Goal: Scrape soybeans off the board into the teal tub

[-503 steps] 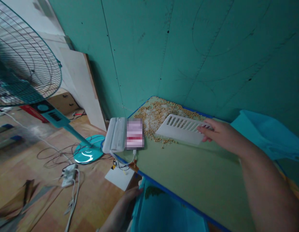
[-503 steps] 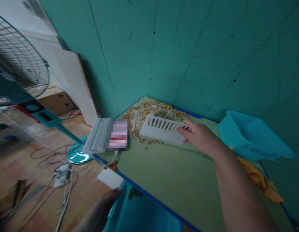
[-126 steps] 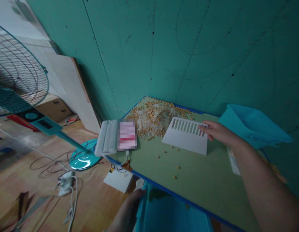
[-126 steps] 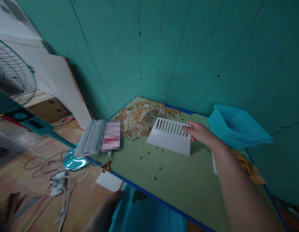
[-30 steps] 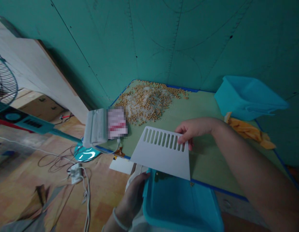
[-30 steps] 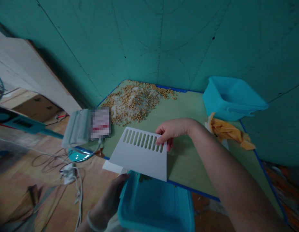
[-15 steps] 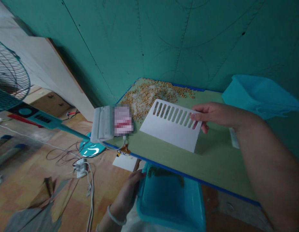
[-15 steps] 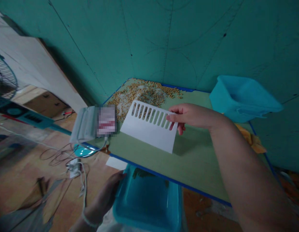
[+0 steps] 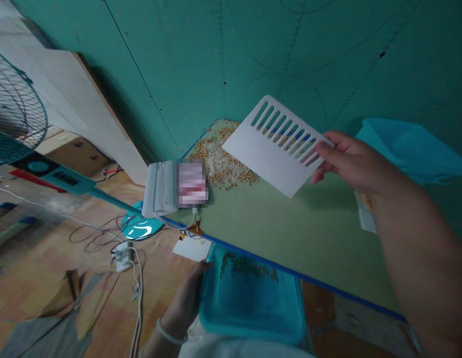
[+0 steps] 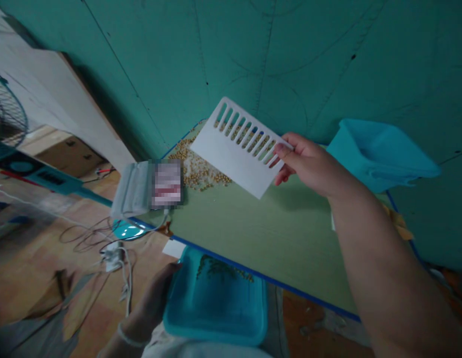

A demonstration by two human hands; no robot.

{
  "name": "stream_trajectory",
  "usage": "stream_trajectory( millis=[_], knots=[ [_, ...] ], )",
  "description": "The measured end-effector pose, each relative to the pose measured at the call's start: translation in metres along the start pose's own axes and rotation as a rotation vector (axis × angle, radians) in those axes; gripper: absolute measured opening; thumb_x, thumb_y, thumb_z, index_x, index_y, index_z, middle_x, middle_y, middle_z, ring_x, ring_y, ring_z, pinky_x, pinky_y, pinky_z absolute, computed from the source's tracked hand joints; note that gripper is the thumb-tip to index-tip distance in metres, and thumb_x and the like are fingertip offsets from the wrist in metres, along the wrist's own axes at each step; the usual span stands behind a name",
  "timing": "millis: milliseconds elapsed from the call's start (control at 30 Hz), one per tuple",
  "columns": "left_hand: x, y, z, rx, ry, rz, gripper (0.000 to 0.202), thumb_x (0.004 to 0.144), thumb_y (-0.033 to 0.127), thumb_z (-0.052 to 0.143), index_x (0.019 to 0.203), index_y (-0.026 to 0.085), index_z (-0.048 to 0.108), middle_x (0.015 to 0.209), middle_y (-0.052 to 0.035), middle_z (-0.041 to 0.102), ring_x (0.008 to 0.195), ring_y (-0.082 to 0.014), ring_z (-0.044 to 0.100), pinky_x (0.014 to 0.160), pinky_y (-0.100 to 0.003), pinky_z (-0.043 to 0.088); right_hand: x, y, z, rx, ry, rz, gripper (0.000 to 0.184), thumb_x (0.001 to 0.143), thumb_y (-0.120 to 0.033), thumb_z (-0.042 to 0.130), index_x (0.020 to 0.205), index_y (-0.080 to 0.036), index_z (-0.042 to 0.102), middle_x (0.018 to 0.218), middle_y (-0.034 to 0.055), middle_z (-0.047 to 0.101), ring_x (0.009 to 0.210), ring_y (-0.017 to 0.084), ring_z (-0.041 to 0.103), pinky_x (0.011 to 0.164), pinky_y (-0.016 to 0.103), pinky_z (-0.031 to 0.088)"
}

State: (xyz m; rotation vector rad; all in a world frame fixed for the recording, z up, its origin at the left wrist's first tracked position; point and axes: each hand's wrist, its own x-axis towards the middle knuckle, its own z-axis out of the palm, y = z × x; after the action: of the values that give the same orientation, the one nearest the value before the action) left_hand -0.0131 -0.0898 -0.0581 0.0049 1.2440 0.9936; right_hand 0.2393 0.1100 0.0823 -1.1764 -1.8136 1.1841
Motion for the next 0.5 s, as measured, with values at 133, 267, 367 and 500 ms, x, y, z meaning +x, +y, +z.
stream_trajectory(
  millis=[133,267,367,500],
  knots=[
    [-0.002,0.000,0.003,0.015,0.012,0.002,0.037,0.068,0.023,0.056,0.103,0.014,0.059,0.070,-0.0039,0.073,0.068,-0.0250,0.067,0.053,-0.030,0.052,0.002,-0.001,-0.002,-0.079,0.204,-0.060,0.020,0.079,-0.038,0.048,0.085,-0.019,0.048,0.080,0.0009,0.061,0.056,0.009,0.056,0.050,0.023,0.047],
    [0.004,-0.001,0.008,0.009,-0.017,0.027,0.037,0.066,0.023,0.057,0.102,0.015,0.060,0.068,-0.0047,0.073,0.069,-0.0262,0.067,0.056,-0.032,0.052,-0.006,-0.011,-0.005,-0.390,0.231,-0.041,0.021,0.073,-0.041,0.055,0.080,-0.021,0.051,0.074,-0.0003,0.062,0.059,0.012,0.057,0.053,0.025,0.044],
    [0.024,0.004,0.003,0.014,0.037,0.005,0.036,0.062,0.020,0.060,0.098,0.013,0.062,0.063,-0.0056,0.072,0.071,-0.0285,0.066,0.061,-0.035,0.052,-0.015,-0.019,-0.008,-0.738,0.143,-0.096,0.023,0.072,-0.045,0.054,0.070,-0.022,0.052,0.062,-0.0011,0.059,0.055,0.014,0.053,0.047,0.024,0.036],
    [0.059,0.014,-0.011,-0.038,0.133,0.057,0.049,0.055,-0.002,0.055,0.099,0.018,0.059,0.059,-0.0006,0.070,0.087,-0.0268,0.063,0.069,-0.032,0.051,-0.024,-0.022,-0.010,-0.880,0.004,-0.168,0.027,0.072,-0.049,0.051,0.068,-0.022,0.053,0.062,0.0000,0.058,0.056,0.016,0.052,0.048,0.026,0.035]
  ],
)
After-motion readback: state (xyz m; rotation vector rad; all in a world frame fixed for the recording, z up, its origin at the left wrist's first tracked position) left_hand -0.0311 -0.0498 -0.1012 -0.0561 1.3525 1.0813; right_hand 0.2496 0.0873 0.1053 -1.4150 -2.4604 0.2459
